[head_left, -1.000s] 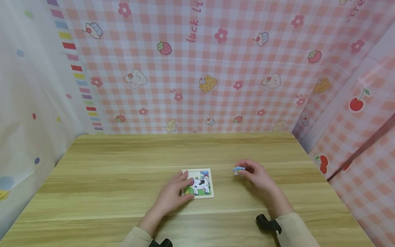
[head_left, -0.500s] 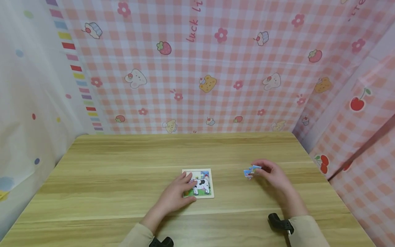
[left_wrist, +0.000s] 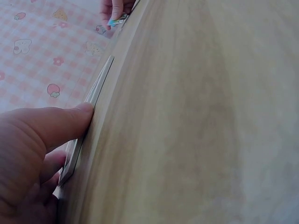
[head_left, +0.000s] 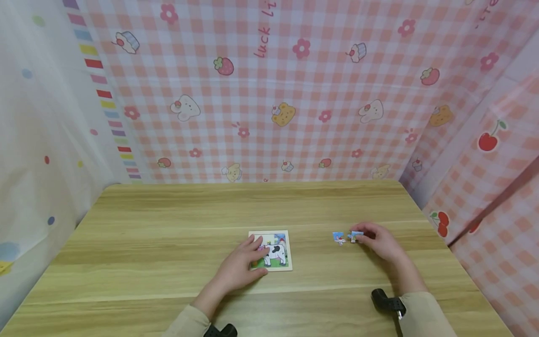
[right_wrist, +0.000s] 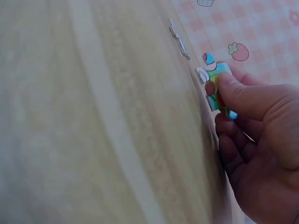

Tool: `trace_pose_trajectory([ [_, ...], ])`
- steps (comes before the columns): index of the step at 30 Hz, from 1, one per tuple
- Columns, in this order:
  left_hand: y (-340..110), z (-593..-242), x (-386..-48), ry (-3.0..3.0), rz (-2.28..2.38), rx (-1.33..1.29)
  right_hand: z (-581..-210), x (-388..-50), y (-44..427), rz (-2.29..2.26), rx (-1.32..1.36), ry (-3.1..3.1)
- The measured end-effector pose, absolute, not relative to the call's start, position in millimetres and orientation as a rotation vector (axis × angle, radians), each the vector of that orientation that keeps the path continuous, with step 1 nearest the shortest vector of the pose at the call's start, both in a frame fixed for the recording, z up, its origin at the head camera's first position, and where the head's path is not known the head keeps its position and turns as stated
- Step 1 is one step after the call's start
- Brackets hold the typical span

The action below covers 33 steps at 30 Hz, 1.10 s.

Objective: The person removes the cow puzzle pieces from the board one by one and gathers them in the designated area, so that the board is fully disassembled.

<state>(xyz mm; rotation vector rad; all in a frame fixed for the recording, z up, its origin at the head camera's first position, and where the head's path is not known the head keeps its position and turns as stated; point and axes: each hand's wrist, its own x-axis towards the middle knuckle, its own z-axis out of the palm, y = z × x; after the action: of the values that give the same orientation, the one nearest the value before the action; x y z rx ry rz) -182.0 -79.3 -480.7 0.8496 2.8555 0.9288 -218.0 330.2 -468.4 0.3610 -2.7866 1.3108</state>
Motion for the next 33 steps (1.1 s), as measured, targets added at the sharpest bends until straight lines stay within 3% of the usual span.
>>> trace_pose_trajectory([
  [14,-79.2,-483.5,-182.9,2.865,0.97,0.841,-474.7,-223.9,327.8,1.04,0.382,-2.796],
  [33,-78.6,-479.6,-180.0,2.856,1.003,0.835,-475.9,-225.2,326.4,1.02,0.316,-2.834],
])
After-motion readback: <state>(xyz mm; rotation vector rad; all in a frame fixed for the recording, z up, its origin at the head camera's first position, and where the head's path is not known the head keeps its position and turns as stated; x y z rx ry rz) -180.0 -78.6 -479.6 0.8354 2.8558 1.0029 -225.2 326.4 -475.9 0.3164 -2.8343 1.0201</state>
